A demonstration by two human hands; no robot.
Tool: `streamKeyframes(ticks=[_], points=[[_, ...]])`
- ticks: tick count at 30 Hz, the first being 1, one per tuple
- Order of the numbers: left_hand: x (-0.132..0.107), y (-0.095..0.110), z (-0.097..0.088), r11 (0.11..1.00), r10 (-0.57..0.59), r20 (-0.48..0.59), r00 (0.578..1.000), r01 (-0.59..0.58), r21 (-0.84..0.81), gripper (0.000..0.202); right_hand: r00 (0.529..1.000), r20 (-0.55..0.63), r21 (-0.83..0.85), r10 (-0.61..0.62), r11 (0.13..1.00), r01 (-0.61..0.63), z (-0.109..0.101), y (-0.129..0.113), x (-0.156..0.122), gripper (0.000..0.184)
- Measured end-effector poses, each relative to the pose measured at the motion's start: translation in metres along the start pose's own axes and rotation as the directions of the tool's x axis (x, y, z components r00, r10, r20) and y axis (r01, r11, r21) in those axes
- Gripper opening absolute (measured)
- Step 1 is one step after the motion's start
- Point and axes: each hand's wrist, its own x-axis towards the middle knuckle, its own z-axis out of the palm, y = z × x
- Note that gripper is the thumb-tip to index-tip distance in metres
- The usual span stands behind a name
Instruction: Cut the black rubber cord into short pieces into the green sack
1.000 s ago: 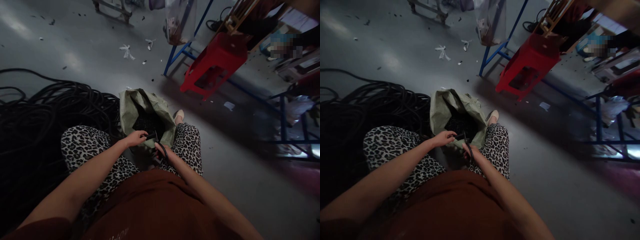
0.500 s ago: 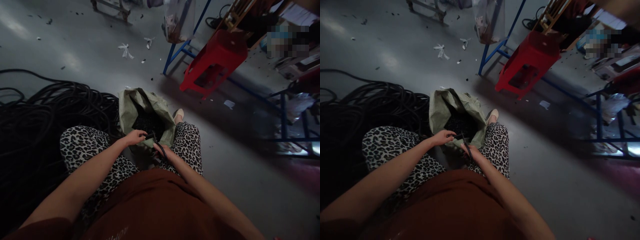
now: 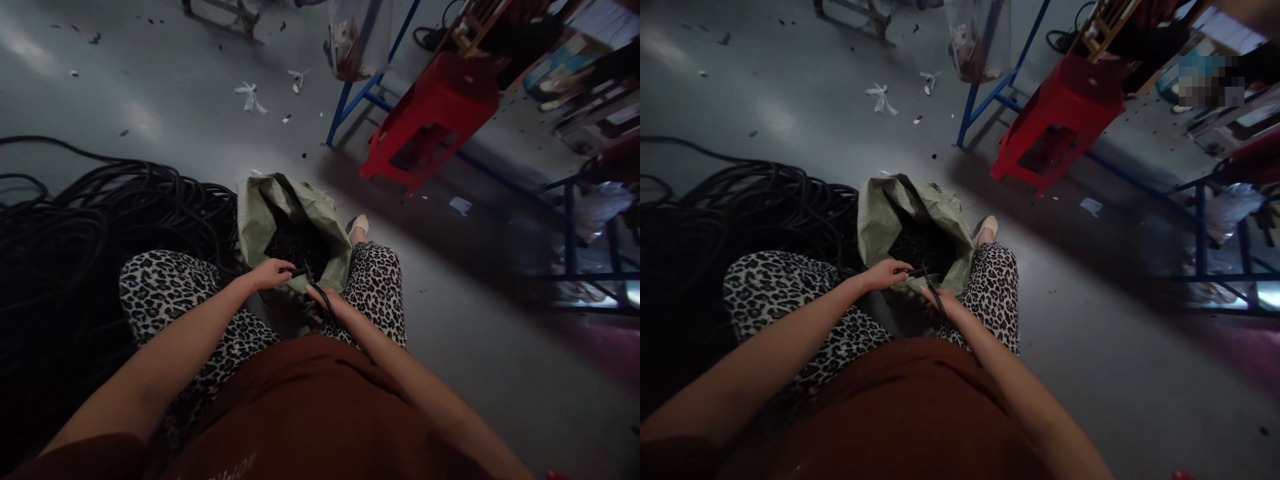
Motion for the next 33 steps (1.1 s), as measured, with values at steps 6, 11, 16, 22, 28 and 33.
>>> streamKeyframes(ticks=[6, 11, 16, 22, 28, 33], points=[[-0.001, 0.0, -0.002, 0.999, 0.036, 0.033, 0.999, -0.037, 0.038, 0.046, 0.996, -0.002, 0.028, 0.086, 0.996, -0.085, 0.001, -0.005, 0.001, 0.035], [-0.002, 0.002, -0.004, 0.999, 0.03, 0.059, 0.998, -0.031, 0.028, 0.045, 0.998, 0.007, 0.037, 0.067, 0.997, -0.067, 0.0, 0.001, 0.006, 0.038], [-0.001, 0.003, -0.004, 0.999, 0.033, 0.063, 0.997, -0.034, 0.002, 0.047, 0.998, -0.017, -0.001, 0.054, 0.999, -0.054, 0.001, -0.01, -0.001, 0.035], [0.0, 0.005, -0.002, 0.999, -0.002, 0.074, 0.997, 0.006, -0.051, 0.049, 0.985, -0.067, -0.015, 0.156, 0.987, -0.158, 0.006, -0.03, -0.008, 0.025], [0.0, 0.007, -0.001, 0.997, -0.026, 0.06, 0.998, 0.03, -0.072, 0.049, 0.98, -0.081, 0.027, 0.181, 0.983, -0.179, 0.009, -0.025, -0.003, 0.023], [0.001, 0.004, 0.001, 1.0, -0.012, 0.064, 0.998, 0.012, -0.006, 0.05, 0.971, -0.066, -0.002, 0.229, 0.973, -0.23, 0.009, -0.024, -0.003, 0.024]])
